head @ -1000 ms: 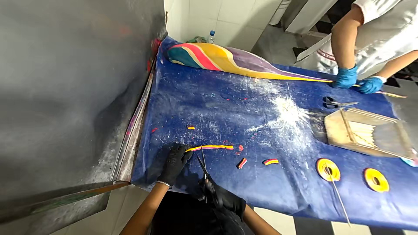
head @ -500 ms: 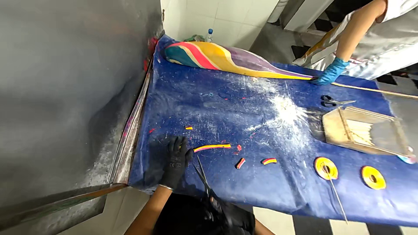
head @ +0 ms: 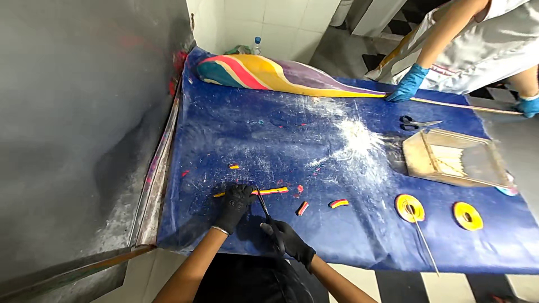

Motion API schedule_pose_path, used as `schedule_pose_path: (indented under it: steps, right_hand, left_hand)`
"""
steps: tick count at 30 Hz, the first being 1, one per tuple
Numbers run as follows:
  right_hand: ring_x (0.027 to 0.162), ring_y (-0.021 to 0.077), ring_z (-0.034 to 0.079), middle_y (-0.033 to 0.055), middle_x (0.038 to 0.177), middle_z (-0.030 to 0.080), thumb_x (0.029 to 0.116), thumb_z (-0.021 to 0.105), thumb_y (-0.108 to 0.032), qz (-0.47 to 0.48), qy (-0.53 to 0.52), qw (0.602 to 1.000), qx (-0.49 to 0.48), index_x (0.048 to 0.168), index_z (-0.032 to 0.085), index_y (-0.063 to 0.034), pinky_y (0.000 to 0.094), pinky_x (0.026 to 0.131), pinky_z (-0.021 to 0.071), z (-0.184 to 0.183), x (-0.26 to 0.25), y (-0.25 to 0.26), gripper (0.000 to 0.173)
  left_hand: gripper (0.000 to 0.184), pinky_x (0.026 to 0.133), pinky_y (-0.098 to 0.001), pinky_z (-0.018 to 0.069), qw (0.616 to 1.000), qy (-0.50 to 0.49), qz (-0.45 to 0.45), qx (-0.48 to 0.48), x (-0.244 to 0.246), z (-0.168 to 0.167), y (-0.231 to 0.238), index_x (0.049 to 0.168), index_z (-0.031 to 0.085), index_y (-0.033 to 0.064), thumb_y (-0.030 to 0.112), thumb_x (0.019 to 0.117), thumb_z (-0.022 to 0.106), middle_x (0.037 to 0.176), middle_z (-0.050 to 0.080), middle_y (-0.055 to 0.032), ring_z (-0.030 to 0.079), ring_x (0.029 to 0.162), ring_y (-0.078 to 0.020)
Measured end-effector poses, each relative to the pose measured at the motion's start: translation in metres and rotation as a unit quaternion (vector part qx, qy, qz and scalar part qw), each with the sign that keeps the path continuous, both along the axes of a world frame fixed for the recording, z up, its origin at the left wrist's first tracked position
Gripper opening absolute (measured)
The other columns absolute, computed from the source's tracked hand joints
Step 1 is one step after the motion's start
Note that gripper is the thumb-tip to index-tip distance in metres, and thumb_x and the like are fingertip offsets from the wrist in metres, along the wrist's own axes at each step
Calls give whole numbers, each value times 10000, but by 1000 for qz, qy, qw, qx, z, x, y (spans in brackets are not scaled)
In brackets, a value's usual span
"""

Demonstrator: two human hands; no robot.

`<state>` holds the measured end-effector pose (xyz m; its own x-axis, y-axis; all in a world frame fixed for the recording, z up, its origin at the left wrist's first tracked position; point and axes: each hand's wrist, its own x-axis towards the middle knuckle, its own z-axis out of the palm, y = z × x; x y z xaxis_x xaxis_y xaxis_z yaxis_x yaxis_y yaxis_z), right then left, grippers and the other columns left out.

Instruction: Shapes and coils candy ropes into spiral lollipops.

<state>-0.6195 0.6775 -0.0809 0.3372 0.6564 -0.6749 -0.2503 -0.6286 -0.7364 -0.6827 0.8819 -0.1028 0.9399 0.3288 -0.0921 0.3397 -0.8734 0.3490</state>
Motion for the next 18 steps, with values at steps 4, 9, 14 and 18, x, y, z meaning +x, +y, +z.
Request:
schedule_pose_path:
  steps: [4, 9, 14, 18]
  right_hand:
    - [631, 120, 650, -3, 749, 631, 990, 543, -545, -15, 50, 998, 30, 1087, 612, -67, 325, 642, 596, 13, -11, -13, 492]
    - [687, 73, 633, -45, 813, 634, 915, 507, -751, 33, 106, 991, 80, 1198, 553, -91, 271, 660, 567, 33, -27, -59, 719]
    - [858, 131, 652, 8, 952, 631, 1018, 391, -647, -9, 161, 986, 50, 1345, 458, -81, 311, 772, 573, 26, -11, -84, 658]
    - [711, 119, 604, 0, 832, 566, 1077, 356, -490, -6, 129, 991, -32, 1257, 475, -103, 269, 656, 538, 36, 7, -53, 443]
  left_hand:
    - [359, 1055, -560, 450, 999, -8, 44, 21, -7, 5, 7, 1241, 681, 52, 328, 1025, 602, 1214, 669, -211, 608, 1185, -410]
    - [445, 1111, -556, 410, 998, -57, 5, 37, 4, 7, -18, 1304, 680, 90, 413, 1013, 586, 1305, 668, -163, 598, 1253, -375]
    - [339, 983, -591, 481, 999, 8, -10, 39, 23, -8, -43, 1251, 685, 60, 287, 1005, 626, 1200, 659, -221, 614, 1140, -426]
    - [320, 992, -558, 481, 998, 8, -34, 52, 22, -6, -38, 1245, 678, 56, 275, 1030, 586, 1170, 674, -212, 634, 1113, -403]
